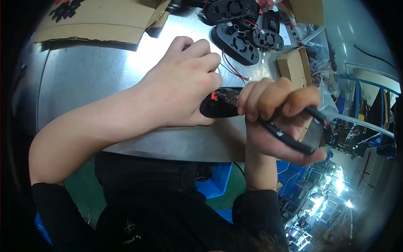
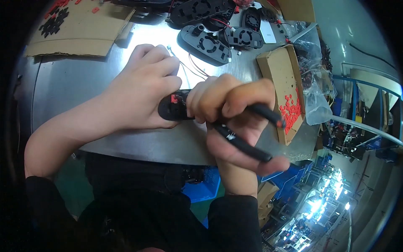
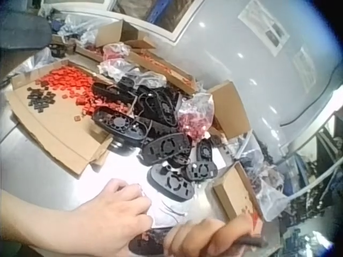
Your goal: Assembling small cooling fans and manipulating wires using pliers.
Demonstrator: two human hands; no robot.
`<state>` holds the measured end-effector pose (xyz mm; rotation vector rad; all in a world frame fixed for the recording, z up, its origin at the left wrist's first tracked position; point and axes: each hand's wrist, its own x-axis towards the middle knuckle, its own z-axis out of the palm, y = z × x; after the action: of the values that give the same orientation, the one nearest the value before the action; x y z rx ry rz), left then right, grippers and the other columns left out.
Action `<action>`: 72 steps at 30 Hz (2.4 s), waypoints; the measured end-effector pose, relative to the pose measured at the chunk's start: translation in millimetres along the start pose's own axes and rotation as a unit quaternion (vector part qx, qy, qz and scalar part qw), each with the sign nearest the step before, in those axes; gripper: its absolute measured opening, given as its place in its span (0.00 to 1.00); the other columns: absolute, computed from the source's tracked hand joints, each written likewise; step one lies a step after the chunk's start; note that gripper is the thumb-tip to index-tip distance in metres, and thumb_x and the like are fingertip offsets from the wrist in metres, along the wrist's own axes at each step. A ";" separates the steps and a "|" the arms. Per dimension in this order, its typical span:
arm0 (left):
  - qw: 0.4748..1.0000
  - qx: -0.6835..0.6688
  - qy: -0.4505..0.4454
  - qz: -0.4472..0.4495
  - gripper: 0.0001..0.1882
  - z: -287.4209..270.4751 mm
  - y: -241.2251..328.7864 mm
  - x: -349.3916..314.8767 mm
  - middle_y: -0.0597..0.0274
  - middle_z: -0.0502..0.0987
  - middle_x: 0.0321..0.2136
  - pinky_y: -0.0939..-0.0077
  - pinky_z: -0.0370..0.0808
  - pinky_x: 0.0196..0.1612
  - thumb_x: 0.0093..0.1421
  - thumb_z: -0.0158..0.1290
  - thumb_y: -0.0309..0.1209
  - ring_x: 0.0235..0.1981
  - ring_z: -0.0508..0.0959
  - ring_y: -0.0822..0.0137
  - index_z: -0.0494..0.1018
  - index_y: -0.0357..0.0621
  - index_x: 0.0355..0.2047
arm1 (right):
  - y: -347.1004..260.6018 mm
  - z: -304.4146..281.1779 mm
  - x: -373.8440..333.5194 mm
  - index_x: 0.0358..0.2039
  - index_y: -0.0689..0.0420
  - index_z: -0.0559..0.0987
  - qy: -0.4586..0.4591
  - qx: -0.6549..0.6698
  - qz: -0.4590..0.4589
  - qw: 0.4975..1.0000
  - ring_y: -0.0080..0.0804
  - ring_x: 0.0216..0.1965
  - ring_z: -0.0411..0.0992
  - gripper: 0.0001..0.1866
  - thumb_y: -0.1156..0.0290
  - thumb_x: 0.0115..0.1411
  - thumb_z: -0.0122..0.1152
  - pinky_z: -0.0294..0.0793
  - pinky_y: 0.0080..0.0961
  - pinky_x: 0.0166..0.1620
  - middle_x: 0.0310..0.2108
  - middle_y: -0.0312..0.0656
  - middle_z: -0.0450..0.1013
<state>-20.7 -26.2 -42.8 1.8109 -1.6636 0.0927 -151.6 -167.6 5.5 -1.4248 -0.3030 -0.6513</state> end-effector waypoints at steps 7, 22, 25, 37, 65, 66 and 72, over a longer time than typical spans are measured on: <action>1.000 0.010 0.000 0.018 0.22 0.1 -2.9 1.6 0.60 0.77 0.31 0.57 0.68 0.58 0.47 0.66 0.50 0.45 0.76 0.59 0.83 0.41 0.25 | -2.1 15.4 -10.8 0.34 0.58 0.68 -0.020 -0.040 -0.051 0.998 0.40 0.24 0.70 0.30 0.40 0.69 0.59 0.73 0.36 0.31 0.25 0.47 0.70; 1.000 0.015 0.000 0.022 0.24 -3.6 -2.2 1.5 0.59 0.76 0.31 0.58 0.67 0.57 0.46 0.67 0.51 0.45 0.75 0.58 0.78 0.40 0.25 | -3.6 2.0 1.3 0.37 0.51 0.63 0.045 0.075 -0.031 0.996 0.27 0.22 0.60 0.41 0.19 0.57 0.53 0.66 0.26 0.25 0.25 0.36 0.60; 0.999 0.012 -0.003 0.030 0.24 -6.1 1.1 5.2 0.60 0.75 0.32 0.57 0.67 0.57 0.45 0.68 0.51 0.44 0.74 0.57 0.76 0.41 0.25 | -16.6 -5.0 6.8 0.37 0.50 0.64 0.087 0.093 -0.037 0.991 0.26 0.22 0.61 0.38 0.24 0.58 0.57 0.67 0.25 0.26 0.25 0.35 0.59; 0.999 0.009 -0.002 0.038 0.22 -4.8 0.7 6.7 0.60 0.73 0.31 0.56 0.67 0.56 0.44 0.68 0.47 0.43 0.74 0.57 0.74 0.43 0.25 | -10.8 1.1 0.3 0.38 0.49 0.64 0.003 0.021 -0.013 1.000 0.30 0.22 0.65 0.42 0.18 0.56 0.54 0.73 0.31 0.26 0.25 0.38 0.63; 0.999 0.005 -0.020 0.037 0.24 -5.7 3.1 6.9 0.60 0.73 0.30 0.56 0.67 0.54 0.43 0.70 0.50 0.41 0.74 0.56 0.74 0.43 0.23 | 15.8 2.4 -7.4 0.42 0.64 0.68 0.006 0.065 -0.117 0.991 0.27 0.25 0.69 0.52 0.19 0.51 0.62 0.68 0.20 0.27 0.30 0.44 0.69; 0.999 0.007 -0.016 0.039 0.24 -5.6 2.9 7.1 0.60 0.72 0.30 0.56 0.67 0.53 0.43 0.70 0.50 0.41 0.74 0.56 0.74 0.43 0.23 | 15.7 2.8 -7.4 0.42 0.64 0.68 0.007 0.065 -0.117 0.991 0.27 0.25 0.69 0.52 0.19 0.51 0.62 0.68 0.20 0.27 0.30 0.44 0.69; 0.999 0.008 -0.023 0.038 0.24 -7.5 1.1 10.5 0.60 0.73 0.30 0.56 0.67 0.54 0.44 0.69 0.51 0.41 0.74 0.56 0.75 0.42 0.22 | 14.9 -1.0 -4.4 0.41 0.66 0.69 -0.011 0.061 -0.108 0.992 0.29 0.26 0.71 0.51 0.19 0.54 0.59 0.69 0.20 0.29 0.30 0.47 0.71</action>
<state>-16.9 -31.4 -31.5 1.7738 -1.7703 0.0983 -146.6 -167.4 -9.2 -1.2929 -0.5107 -0.7795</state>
